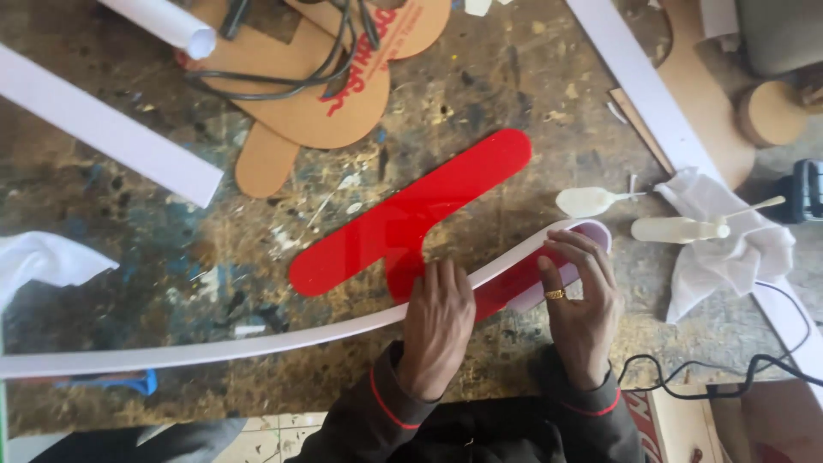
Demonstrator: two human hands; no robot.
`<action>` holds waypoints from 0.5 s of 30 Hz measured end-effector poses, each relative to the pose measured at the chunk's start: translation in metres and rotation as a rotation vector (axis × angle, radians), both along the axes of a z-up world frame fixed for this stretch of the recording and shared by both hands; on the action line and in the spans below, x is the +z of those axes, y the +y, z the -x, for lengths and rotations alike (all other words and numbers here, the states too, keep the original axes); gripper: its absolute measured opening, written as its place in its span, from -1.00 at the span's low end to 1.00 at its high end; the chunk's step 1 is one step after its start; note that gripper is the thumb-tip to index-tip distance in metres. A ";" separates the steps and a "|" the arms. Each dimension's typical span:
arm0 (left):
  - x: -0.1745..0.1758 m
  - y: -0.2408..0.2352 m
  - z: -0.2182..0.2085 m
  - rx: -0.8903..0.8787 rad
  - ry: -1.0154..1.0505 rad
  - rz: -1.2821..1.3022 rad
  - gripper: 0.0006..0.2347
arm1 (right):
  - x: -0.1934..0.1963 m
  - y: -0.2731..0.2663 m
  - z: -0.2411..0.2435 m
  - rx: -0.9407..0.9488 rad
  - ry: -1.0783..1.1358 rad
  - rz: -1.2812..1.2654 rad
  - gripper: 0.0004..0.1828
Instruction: Fabricating a 3D channel letter by gluing a white plastic border to a red acrylic base.
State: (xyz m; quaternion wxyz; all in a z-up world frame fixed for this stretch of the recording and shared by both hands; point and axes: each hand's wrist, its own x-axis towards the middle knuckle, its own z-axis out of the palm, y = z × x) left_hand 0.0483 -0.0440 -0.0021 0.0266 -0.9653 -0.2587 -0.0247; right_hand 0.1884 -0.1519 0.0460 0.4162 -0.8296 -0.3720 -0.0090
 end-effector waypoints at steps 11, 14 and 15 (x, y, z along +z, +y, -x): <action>0.019 0.006 -0.008 -0.010 0.103 0.114 -0.91 | -0.026 0.010 -0.009 -0.021 -0.107 -0.011 -0.96; 0.016 0.006 -0.005 -0.030 0.118 0.195 -0.96 | -0.027 0.008 -0.011 -0.028 -0.077 0.074 -0.90; 0.014 0.006 -0.004 -0.045 0.121 0.227 -0.95 | -0.030 0.005 -0.013 -0.018 -0.102 0.107 -0.82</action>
